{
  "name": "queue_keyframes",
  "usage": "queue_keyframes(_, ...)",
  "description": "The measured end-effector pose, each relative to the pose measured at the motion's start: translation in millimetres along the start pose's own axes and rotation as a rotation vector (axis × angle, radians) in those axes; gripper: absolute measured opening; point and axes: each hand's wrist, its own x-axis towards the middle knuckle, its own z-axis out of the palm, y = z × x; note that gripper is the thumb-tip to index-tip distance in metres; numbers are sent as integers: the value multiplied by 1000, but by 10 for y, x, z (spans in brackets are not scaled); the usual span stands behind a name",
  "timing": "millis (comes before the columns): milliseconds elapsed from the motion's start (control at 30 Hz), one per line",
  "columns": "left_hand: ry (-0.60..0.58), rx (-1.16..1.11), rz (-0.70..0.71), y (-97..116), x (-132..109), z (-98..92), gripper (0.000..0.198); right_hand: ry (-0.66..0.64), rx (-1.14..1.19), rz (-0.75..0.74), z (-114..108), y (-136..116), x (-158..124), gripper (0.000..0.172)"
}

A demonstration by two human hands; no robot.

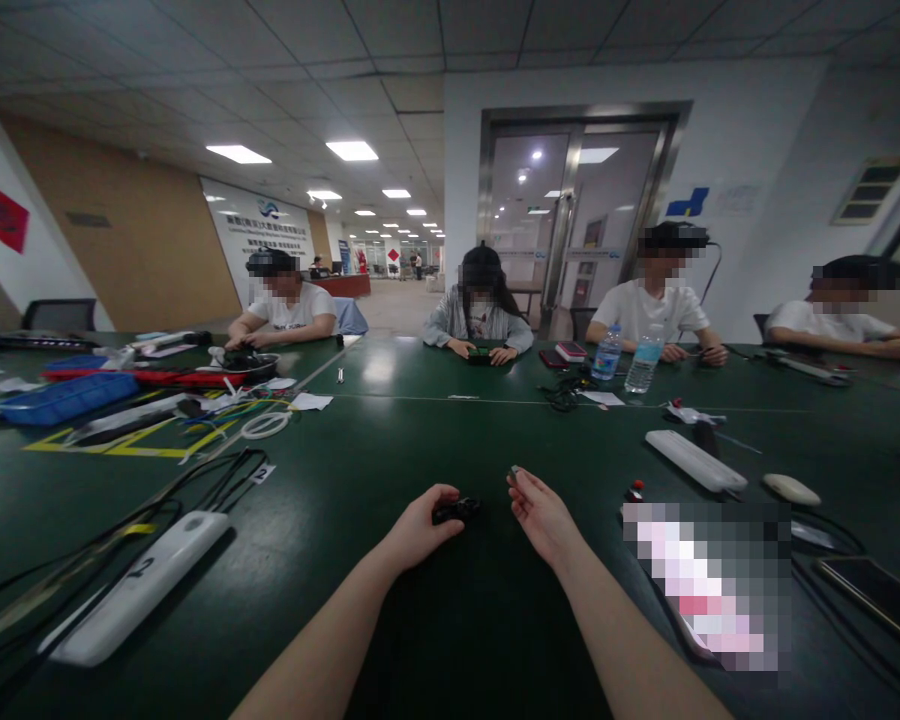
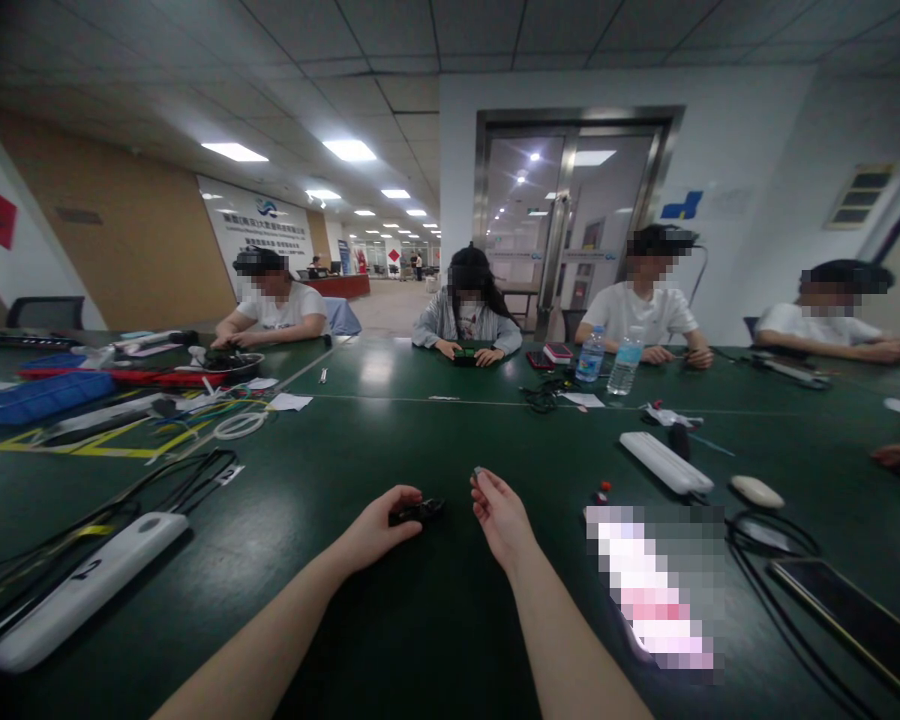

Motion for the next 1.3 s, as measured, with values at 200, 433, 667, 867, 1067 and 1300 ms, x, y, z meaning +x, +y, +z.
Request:
queue_keyframes(200,99,87,-49,-29,23,2,40,-5,-21,-6,3,18,16,27)
queue_keyframes(433,65,129,-15,-100,13,11,43,-17,-22,-10,-2,11,14,23)
queue_keyframes(667,38,129,25,16,-9,17,39,-67,-197,-76,138,16,-92,33)
queue_keyframes(867,30,93,61,44,-26,12,41,-275,-519,-205,306,-4,-243,23)
queue_keyframes(1067,26,86,75,25,13,72,39,-331,-653,-232,345,-38,-290,26)
queue_keyframes(1300,52,88,70,2,110,141,26,-371,-696,-264,351,-42,-301,26)
